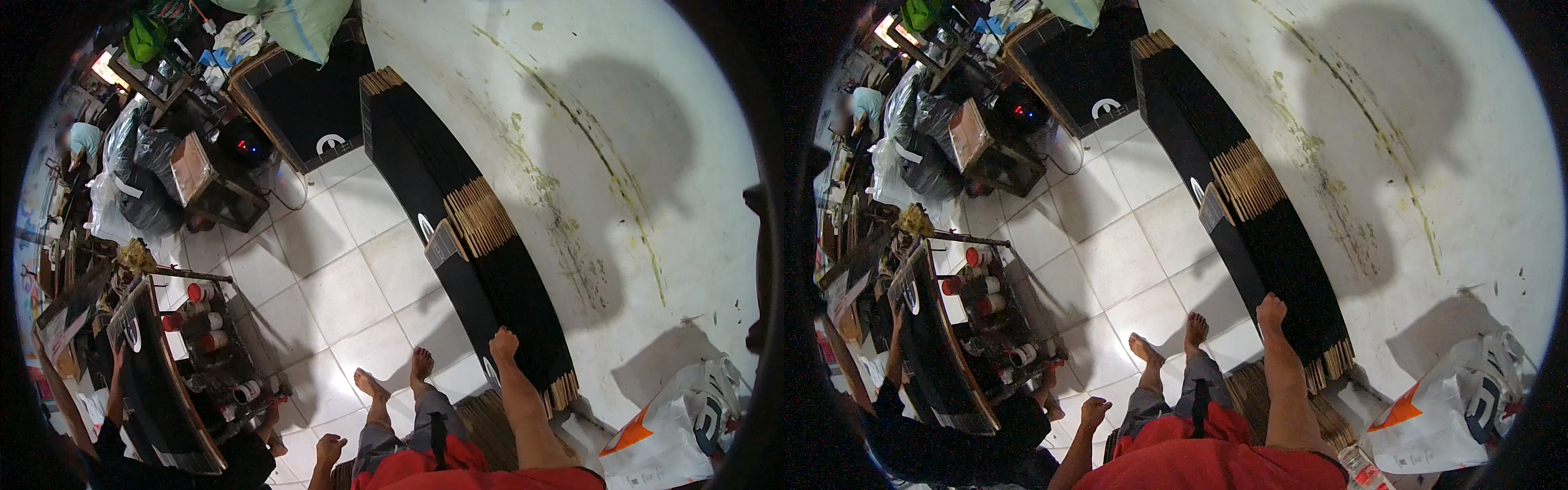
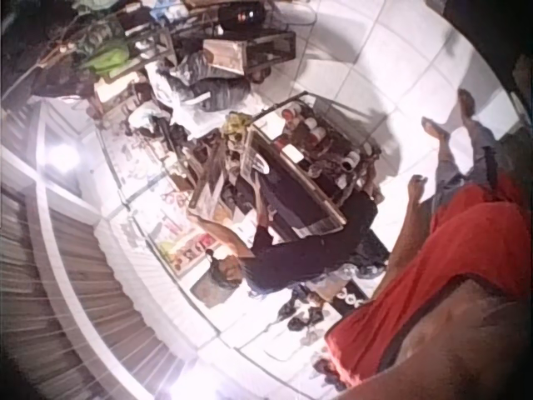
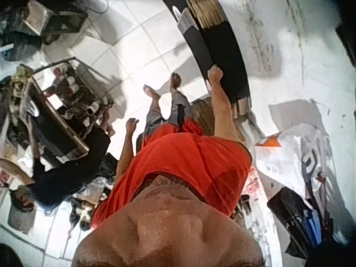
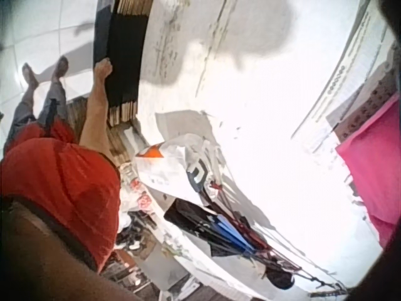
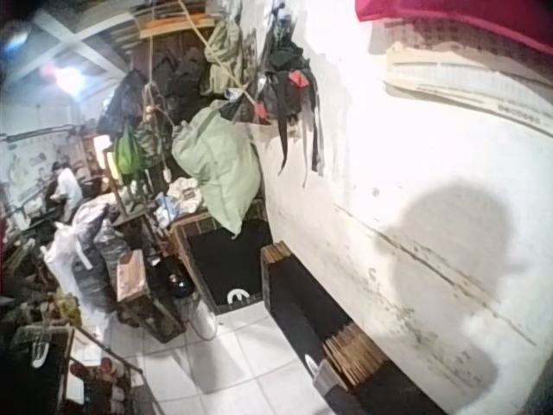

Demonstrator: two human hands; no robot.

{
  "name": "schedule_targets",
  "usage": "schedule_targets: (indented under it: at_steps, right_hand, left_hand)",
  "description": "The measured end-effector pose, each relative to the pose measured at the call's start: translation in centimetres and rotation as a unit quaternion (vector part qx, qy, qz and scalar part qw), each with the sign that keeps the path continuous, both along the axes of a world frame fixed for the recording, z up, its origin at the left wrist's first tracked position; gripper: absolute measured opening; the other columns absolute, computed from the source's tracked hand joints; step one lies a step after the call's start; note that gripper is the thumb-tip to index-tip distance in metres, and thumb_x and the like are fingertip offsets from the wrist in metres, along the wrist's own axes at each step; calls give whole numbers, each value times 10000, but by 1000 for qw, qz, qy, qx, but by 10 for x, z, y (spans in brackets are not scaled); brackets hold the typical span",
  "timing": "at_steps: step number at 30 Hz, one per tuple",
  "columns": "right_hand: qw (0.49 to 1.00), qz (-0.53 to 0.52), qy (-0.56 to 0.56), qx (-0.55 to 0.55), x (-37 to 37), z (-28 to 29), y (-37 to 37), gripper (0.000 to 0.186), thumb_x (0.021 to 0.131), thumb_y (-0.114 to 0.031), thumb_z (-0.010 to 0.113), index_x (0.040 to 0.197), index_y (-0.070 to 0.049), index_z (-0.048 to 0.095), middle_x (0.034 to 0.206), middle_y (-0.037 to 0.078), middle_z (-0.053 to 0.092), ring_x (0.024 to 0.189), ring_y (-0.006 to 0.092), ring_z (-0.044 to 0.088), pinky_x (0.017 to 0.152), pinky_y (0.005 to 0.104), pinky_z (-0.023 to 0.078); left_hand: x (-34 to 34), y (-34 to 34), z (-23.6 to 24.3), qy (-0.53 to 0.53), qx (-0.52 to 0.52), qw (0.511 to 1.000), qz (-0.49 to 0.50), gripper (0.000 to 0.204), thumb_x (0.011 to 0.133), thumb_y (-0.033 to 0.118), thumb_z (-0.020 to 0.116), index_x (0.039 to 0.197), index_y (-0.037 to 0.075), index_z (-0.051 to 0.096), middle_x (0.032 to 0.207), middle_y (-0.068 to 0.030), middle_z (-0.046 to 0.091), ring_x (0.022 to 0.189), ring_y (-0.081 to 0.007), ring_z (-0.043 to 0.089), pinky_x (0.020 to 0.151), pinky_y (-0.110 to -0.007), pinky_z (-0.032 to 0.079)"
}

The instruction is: The person assists a coworker by receiving freshly printed black fabric panels from a screen printing frame and stacking them on a nearby table. The coworker repeatedly pulls the squeegee across the screen to print a white logo, then hands the panel to the camera wearer for stacking.

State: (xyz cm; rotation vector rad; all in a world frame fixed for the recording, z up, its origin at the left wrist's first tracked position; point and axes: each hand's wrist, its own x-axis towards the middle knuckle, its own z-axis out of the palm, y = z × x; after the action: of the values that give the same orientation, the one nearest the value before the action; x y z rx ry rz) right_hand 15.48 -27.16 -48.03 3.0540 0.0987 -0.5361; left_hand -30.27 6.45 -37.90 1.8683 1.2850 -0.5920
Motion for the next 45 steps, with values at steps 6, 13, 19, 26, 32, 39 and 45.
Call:
schedule_targets:
  at_steps: [6,13,19,26,32,39,45]
  right_hand:
    - [1000,-21,16,2,3,35,5,256,693,-141,692,893,-28,579,842,155,638,803,291,639,676,379,527]
    - [991,42,-86,90,-28,80,28,206,779,-140,599,940,-28,538,858,148,613,780,315,618,668,410,515]
    - [989,64,-32,130,-84,90,51,244,736,-92,567,962,-7,532,891,188,607,823,345,611,713,420,501]
    - [978,18,87,189,-139,97,50,276,692,-105,549,946,2,555,888,200,617,864,337,611,757,424,490]
    - [969,-77,128,195,-200,111,44,252,693,-172,566,902,-31,574,901,195,626,862,346,610,748,445,483]
    - [949,-164,222,153,-278,101,15,298,678,-202,575,918,-34,632,963,197,628,918,356,603,787,445,481]
    - [964,-123,178,151,-327,60,-3,192,646,-170,565,721,-23,664,811,227,629,787,369,625,702,435,498]
  left_hand:
    - [5,-1,-4,11,-11,999,28,379,683,274,729,910,-12,631,863,-166,661,818,-260,637,738,-340,502]
    - [5,-4,-12,-14,5,999,36,361,682,283,723,880,-9,647,819,-132,657,766,-220,620,704,-327,494]
    - [1,9,-28,-75,-12,995,72,334,687,253,728,862,-18,642,780,-130,651,729,-210,617,682,-317,493]
    - [-4,40,-12,-78,-65,994,40,274,704,217,708,820,-24,653,711,-103,648,653,-191,609,642,-307,486]
    - [-2,87,-13,-13,-110,993,-46,300,738,217,646,866,-55,655,731,-114,654,673,-186,638,588,-298,501]
    - [40,140,-14,5,-142,989,-35,237,773,180,636,931,5,621,754,-58,630,604,-146,580,512,-266,454]
    - [58,146,7,-112,-122,986,4,194,773,154,633,900,8,626,714,-54,622,591,-127,575,503,-250,430]
